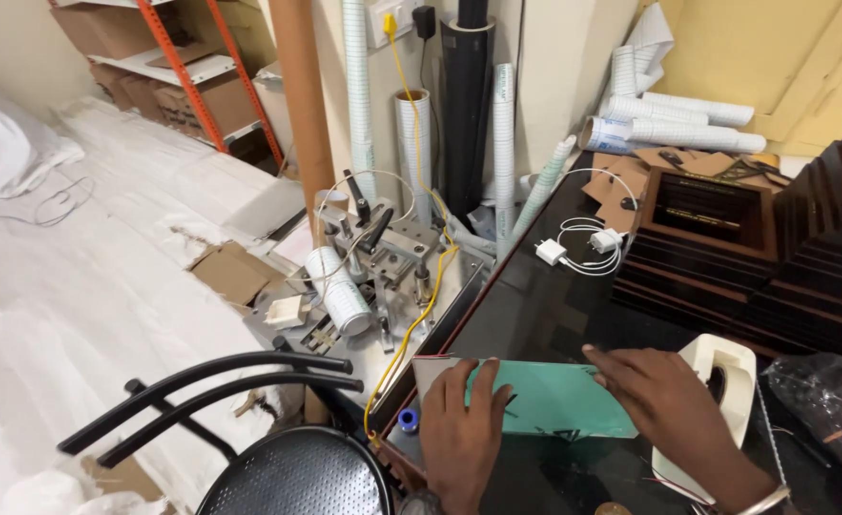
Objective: Assembling led light frames by preparing wires and attaching them to the frame components.
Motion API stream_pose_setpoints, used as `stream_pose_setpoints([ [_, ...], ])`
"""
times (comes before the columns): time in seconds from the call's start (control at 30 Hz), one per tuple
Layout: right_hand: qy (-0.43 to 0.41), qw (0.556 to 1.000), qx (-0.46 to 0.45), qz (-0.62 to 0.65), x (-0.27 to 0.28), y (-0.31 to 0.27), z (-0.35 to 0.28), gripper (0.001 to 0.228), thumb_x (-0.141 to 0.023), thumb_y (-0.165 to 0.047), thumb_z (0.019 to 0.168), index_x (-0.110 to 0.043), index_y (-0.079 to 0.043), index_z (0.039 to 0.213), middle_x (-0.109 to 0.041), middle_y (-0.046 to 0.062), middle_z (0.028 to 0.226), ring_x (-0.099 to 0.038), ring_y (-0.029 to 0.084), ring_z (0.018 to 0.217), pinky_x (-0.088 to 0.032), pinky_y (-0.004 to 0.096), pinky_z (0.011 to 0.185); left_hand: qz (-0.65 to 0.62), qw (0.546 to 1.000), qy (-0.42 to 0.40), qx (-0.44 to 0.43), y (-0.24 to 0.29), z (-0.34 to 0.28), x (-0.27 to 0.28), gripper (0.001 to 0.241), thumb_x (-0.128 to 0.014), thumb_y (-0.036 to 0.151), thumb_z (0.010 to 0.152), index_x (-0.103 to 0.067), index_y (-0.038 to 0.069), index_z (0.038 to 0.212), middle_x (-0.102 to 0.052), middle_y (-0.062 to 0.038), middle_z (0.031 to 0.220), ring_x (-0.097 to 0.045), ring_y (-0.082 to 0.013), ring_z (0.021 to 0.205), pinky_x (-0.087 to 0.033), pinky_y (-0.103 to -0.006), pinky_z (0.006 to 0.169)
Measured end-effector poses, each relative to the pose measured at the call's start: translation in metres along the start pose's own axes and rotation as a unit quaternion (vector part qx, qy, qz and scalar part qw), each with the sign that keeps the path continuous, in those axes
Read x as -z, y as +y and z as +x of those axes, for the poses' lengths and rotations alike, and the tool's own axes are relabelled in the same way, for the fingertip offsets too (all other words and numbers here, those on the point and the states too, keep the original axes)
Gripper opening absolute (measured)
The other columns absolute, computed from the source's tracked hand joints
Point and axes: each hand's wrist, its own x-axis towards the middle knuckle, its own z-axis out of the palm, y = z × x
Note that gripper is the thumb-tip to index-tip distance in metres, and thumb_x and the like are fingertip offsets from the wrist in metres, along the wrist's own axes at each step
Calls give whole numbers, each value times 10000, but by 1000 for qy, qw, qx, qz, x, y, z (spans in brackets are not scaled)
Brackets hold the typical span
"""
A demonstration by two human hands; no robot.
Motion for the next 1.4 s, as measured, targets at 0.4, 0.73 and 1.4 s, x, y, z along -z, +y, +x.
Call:
stream_pose_setpoints([
  [0.4,192,967,113,-125,-36,19,-12,440,-743,-92,828,-683,-125,1263,-690,42,1311,-646,196,1235,-496,430,1057,-90,982,-106,-125,-45,18,-11,462,-670,31,820,-653,8,1282,-639,-125,1151,-658,-309,1003,-558,-401,796],
  [0.73,199,973,95,-62,-35,26,-8,319,-759,-111,823,-702,-122,1137,-689,71,1310,-664,207,1226,-532,408,1038,-105,977,-136,-125,-70,16,-19,445,-681,8,850,-635,-16,1291,-640,-183,1156,-660,-336,997,-567,-418,785],
  [1.4,99,983,101,-118,-25,17,-15,253,-698,-161,792,-744,-170,1041,-656,48,1290,-587,235,1268,-450,489,1076,-54,945,-122,-297,-113,12,-33,312,-700,110,854,-706,11,1150,-678,-114,1120,-680,-253,983,-587,-357,771],
])
